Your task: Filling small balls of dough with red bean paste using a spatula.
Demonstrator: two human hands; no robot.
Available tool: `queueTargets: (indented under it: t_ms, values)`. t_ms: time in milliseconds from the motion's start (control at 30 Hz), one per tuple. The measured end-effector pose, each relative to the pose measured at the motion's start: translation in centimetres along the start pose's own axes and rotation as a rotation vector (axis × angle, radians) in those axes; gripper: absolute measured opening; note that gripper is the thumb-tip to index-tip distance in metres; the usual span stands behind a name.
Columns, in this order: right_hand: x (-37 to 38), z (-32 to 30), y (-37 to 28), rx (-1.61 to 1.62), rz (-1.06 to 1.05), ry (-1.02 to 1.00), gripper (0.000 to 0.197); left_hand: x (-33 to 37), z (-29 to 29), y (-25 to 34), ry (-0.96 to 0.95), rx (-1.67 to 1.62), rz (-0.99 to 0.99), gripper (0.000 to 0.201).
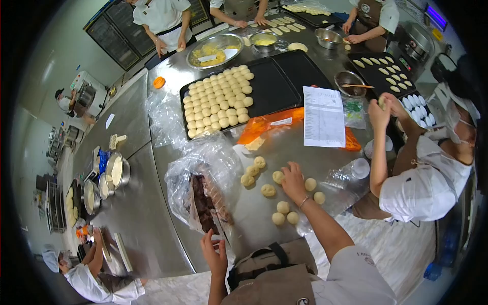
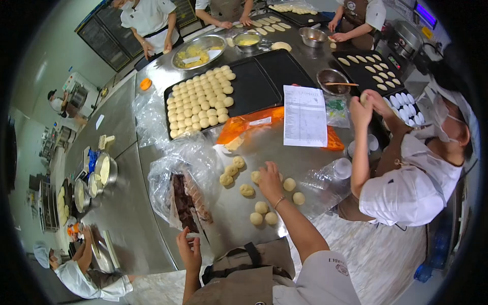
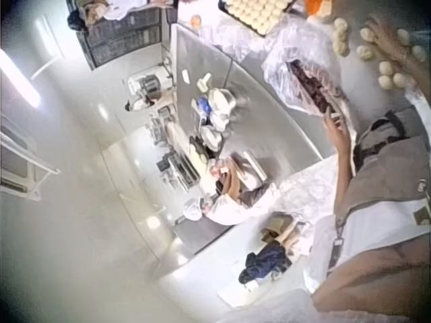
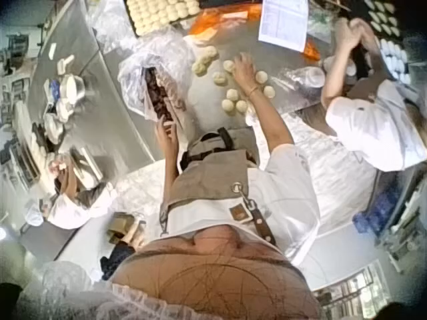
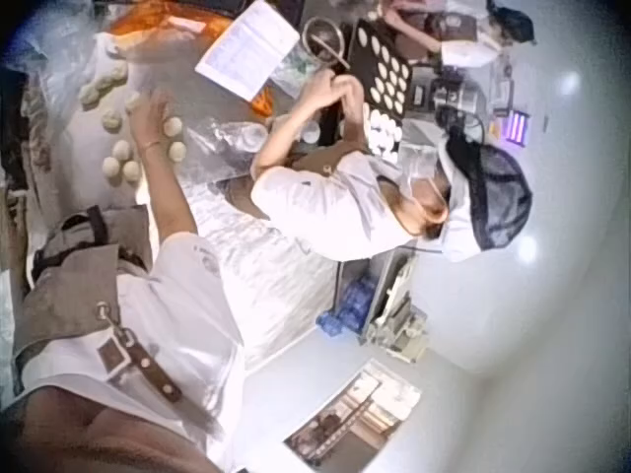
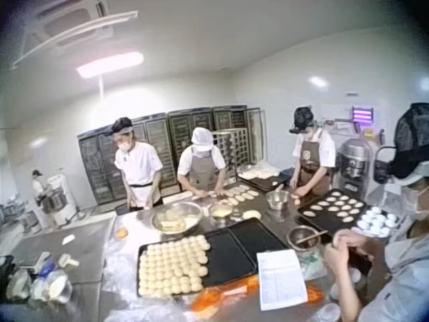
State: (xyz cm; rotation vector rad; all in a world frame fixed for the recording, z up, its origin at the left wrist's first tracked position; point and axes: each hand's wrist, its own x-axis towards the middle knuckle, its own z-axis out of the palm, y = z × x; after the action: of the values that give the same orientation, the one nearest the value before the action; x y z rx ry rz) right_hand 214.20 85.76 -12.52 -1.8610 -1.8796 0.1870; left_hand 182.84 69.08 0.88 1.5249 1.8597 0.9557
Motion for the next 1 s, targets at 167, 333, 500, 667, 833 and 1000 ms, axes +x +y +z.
queueTargets:
  t_ms: [167,333,500,667,833,1000]
  values:
    - [1.6,3.8,-0.5,0.249,0.250,-0.200,0.042,-0.8,-0.2,-0.9,-0.028,-0.047,-0.057,0.037]
    - [1.1,1.3,-1.4,0.620,0.607,-0.482,0.033,-0.9,-0.5,-1.5,-0.031,-0.012,-0.071,0.031]
    - [-1.5,-6.3,-10.0,1.004,0.111,-0.287,0.028,0.2,0.3,-0.5,-0.286,-0.798,-0.496,0.035]
    - [-4.1,-13.0,-16.1,0.740,-0.443,-0.189,0.032,3.1,1.0,4.9,-0.504,-1.394,-0.531,0.043]
    - [-6.4,-14.0,-17.4,0.652,-0.581,-0.158,0.038,2.2,0.7,3.4,-0.349,-1.188,-0.403,0.029]
    - [-7.4,-13.0,-20.3,1.184,0.007,-0.330,0.035,1.2,-0.5,3.5,-0.150,-1.066,-0.270,0.030]
